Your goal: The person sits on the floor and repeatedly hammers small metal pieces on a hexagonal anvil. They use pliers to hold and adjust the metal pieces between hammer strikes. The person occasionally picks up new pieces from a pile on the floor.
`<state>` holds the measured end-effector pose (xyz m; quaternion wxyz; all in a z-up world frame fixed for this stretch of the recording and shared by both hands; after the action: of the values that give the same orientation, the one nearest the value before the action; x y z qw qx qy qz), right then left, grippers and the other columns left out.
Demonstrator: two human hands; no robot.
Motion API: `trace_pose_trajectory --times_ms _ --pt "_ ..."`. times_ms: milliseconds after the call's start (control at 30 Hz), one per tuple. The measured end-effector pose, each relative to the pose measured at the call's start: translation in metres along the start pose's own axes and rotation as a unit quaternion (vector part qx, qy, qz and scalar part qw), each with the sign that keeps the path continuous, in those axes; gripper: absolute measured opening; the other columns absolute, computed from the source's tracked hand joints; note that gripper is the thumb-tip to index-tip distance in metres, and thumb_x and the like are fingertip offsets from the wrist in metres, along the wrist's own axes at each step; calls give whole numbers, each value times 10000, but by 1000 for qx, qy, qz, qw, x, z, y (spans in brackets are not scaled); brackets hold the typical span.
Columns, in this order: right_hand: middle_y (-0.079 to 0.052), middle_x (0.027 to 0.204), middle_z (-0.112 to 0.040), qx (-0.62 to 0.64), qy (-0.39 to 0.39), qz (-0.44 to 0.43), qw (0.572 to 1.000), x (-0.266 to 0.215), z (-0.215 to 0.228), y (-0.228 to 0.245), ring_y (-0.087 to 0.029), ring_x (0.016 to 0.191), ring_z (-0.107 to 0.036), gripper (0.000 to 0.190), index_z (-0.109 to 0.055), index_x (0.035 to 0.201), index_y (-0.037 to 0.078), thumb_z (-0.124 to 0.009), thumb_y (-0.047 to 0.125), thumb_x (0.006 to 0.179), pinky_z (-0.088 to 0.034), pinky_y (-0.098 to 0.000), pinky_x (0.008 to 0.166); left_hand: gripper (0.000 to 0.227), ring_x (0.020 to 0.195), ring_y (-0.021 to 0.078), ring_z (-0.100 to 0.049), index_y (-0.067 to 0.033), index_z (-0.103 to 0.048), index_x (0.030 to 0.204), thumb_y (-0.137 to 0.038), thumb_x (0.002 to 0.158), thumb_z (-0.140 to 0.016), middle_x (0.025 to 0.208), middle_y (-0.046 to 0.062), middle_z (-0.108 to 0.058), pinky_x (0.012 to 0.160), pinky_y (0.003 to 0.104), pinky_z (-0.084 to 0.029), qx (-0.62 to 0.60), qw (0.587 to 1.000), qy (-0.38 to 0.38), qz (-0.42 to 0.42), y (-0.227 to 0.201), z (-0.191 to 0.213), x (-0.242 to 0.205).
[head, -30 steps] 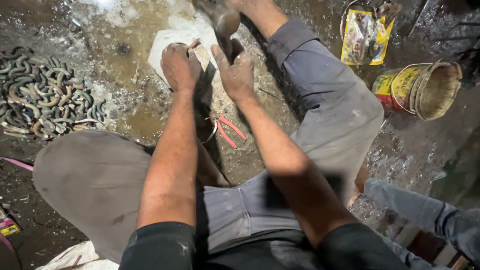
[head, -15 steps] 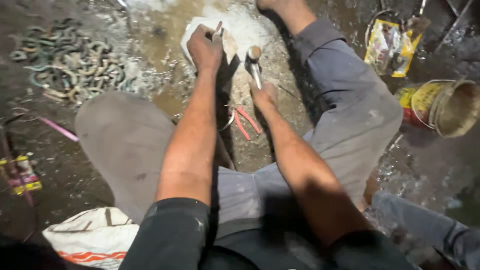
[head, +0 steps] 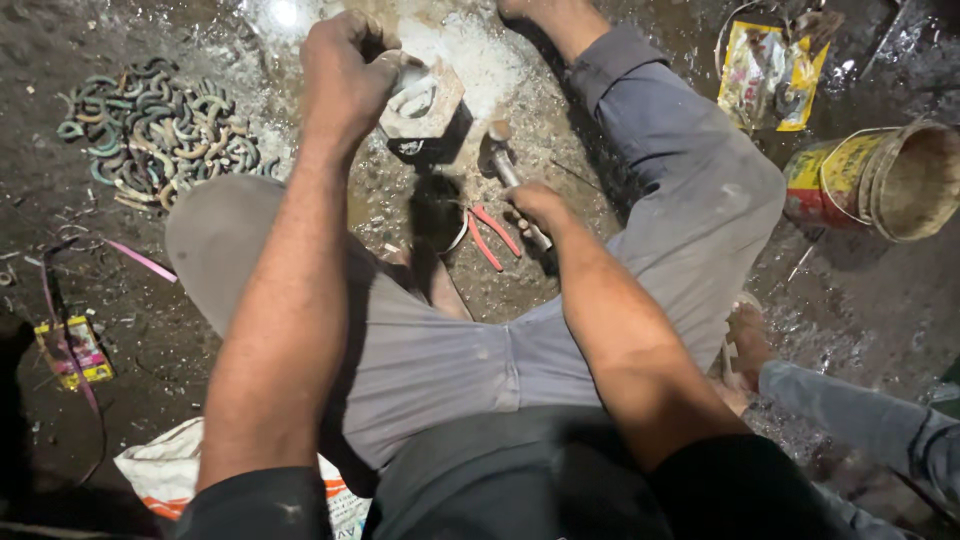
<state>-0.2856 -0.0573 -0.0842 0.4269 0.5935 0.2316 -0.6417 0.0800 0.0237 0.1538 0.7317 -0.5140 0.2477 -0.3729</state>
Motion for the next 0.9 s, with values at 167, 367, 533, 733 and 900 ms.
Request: trace_pose_trajectory --times_ms 167,367,533,733,900 --pt "-147 878 -683 -230 -109 62 965 -26 14 17 -351 806 -617 299 -723 989 76 -720 316 811 -474 -501 689 122 659 170 -717 -35 -726 785 -65 771 -843 726 85 -742 632 325 -551 29 999 3 40 27 -29 5" --pt "-130 951 -770 -121 -300 376 869 -65 -19 119 -235 878 -735 254 -763 983 82 -720 315 892 -562 -371 818 110 668 290 -701 -39 -673 746 -35 712 -778 720 142 -706 644 407 -538 65 998 14 -1 68 -62 16" --pt "-64 911 -713 234 -72 351 904 -81 -67 183 -127 776 -656 291 -751 1020 7 -625 268 992 -545 -332 677 153 740 431 -659 -1 -653 773 -26 683 -774 753 218 -683 663 506 -508 91 995 35 -38 70 -87 6" --pt "-64 823 -732 134 -109 354 919 -85 -62 205 -177 706 -639 239 -772 1053 11 -696 216 959 -526 -359 637 94 791 429 -694 -10 -712 789 -75 734 -753 793 227 -702 718 499 -542 99 995 30 1 78 -77 20" --pt "-174 993 -742 -211 -274 607 715 -95 -59 190 -323 909 -728 197 -712 1083 7 -759 91 911 -566 -400 820 190 748 329 -775 -12 -696 879 -192 822 -682 791 130 -740 689 434 -610 -29 971 -70 226 91 -58 37"
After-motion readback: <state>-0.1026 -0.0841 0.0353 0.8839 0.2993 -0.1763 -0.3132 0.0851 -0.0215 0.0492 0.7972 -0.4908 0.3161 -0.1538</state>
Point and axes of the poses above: each hand's wrist, its own x-axis towards the middle knuckle, its own z-axis out of the back of the hand, y = z × x, the point moved 1 cm from there along x, towards the middle knuckle
